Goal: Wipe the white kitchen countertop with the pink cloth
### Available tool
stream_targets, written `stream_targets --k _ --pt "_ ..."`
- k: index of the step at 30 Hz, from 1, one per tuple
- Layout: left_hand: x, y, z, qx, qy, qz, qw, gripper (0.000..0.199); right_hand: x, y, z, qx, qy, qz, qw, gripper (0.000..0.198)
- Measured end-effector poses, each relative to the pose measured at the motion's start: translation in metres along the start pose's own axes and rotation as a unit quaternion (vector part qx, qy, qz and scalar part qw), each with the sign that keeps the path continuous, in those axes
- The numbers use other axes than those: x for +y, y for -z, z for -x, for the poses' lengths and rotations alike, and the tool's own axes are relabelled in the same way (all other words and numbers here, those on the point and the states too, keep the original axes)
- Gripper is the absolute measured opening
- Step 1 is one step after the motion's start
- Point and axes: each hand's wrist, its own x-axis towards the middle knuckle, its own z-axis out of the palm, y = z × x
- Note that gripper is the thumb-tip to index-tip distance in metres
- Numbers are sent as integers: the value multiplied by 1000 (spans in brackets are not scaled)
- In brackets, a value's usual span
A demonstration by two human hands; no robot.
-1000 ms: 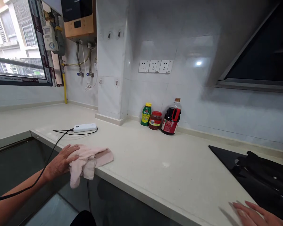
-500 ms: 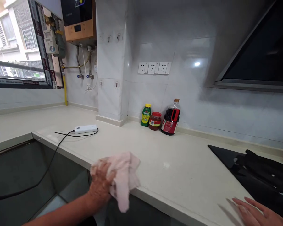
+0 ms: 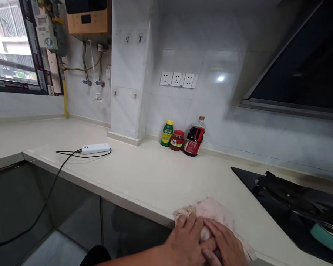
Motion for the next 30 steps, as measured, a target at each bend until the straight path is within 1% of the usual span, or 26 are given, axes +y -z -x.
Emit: stream_targets --k 1,2,3,4,5,7,10,12,14,16,18,19,21,23,25,28,29,30 --pt "-13 21 5 -25 -41 73 996 53 1 -4 1 11 16 30 999 51" --pt "-29 41 11 -41 -57 147 987 50 3 -7 1 13 35 54 998 53" --pt "-47 60 18 -40 -34 205 977 47 3 -8 0 8 48 68 996 55" --pt "-66 75 25 -16 8 228 974 43 3 -8 -4 -8 49 75 996 57" --pt "-87 87 33 10 58 219 974 39 1 -7 -9 -31 39 74 996 59" --pt "-129 99 46 48 147 149 977 34 -10 -5 -25 -81 3 57 995 58" --pt "-181 99 60 38 228 53 971 29 -38 -5 -58 -135 -48 30 989 54" --pt "-202 94 63 22 265 26 964 28 -60 -11 -80 -164 -61 20 984 55" --pt "-211 90 62 12 297 30 954 30 -82 -22 -97 -161 -31 10 986 66" --pt "-211 88 60 -7 322 47 945 33 -102 -36 -109 -132 28 2 991 69" --pt "-208 88 59 -37 341 47 938 38 -117 -50 -116 -105 74 -1 992 58" --pt "-207 89 59 -53 348 39 935 39 -123 -56 -117 -99 82 -3 992 51" --pt "-205 91 60 -77 358 20 930 40 -129 -64 -117 -89 87 -6 992 44" --pt "-205 93 60 -94 359 5 929 39 -128 -67 -113 -76 90 -9 993 42" --pt "-205 95 60 -105 352 -14 930 38 -118 -67 -105 -66 88 -10 994 40" --pt "-203 97 58 -119 343 -32 931 37 -91 -60 -87 -52 76 -4 996 42" --pt "-203 97 58 -123 343 -33 931 37 -81 -56 -80 -46 67 1 997 46" --pt "-202 98 57 -127 343 -32 930 38 -69 -51 -71 -41 53 12 998 55"
